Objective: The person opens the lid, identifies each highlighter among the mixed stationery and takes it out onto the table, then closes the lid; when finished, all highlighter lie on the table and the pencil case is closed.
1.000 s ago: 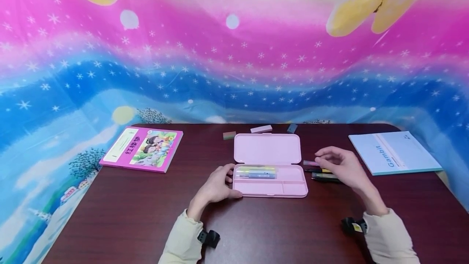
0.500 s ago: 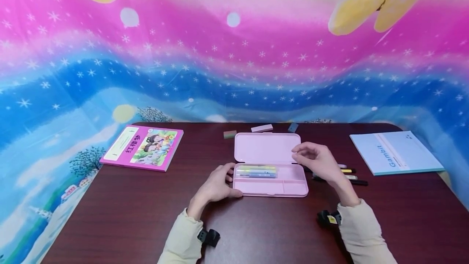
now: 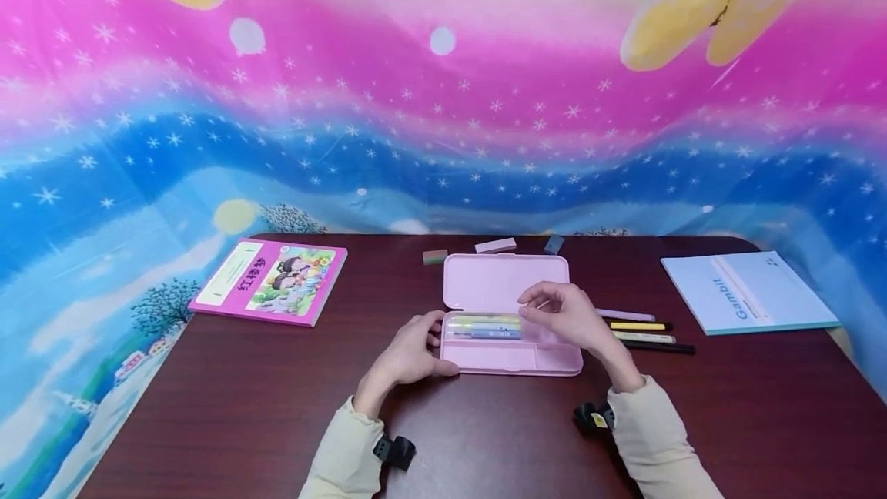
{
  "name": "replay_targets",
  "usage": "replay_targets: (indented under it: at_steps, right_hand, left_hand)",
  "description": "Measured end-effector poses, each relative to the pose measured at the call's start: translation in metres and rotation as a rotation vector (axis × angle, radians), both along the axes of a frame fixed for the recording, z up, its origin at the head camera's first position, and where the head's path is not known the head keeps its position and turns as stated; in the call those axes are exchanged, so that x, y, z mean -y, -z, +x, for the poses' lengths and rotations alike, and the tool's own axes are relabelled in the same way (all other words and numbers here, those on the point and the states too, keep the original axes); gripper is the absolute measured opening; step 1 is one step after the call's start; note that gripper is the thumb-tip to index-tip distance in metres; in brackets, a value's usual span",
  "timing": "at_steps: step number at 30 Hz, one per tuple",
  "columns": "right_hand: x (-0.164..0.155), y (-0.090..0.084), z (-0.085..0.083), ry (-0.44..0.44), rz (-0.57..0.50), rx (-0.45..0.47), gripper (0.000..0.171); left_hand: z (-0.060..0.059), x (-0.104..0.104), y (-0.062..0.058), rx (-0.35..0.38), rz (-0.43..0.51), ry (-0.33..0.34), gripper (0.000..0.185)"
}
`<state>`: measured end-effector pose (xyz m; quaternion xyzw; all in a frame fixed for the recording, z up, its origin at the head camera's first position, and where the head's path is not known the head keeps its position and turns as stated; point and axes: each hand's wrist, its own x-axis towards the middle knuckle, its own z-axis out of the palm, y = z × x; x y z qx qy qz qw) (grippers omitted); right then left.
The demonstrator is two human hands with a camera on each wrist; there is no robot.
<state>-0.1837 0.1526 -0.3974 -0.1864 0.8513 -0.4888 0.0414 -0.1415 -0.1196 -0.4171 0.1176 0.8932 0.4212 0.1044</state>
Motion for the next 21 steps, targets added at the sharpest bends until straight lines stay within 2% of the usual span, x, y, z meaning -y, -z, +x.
replay_targets:
  at_steps: [9,15,21]
  right_hand:
    - [0.002,0.012,0.000,-0.077,0.178,0.011,0.009]
    - [0.004,0.013,0.002,-0.127,0.202,0.021,0.005]
    - [0.004,0.011,0.003,-0.174,0.272,0.020,0.010]
  left_hand:
    - [0.001,0.001,0.002,0.001,0.004,0.008,0.079]
    - [0.000,0.001,0.003,-0.010,0.002,0.008,0.080]
    - [0.001,0.001,0.003,-0.015,0.003,0.008,0.079]
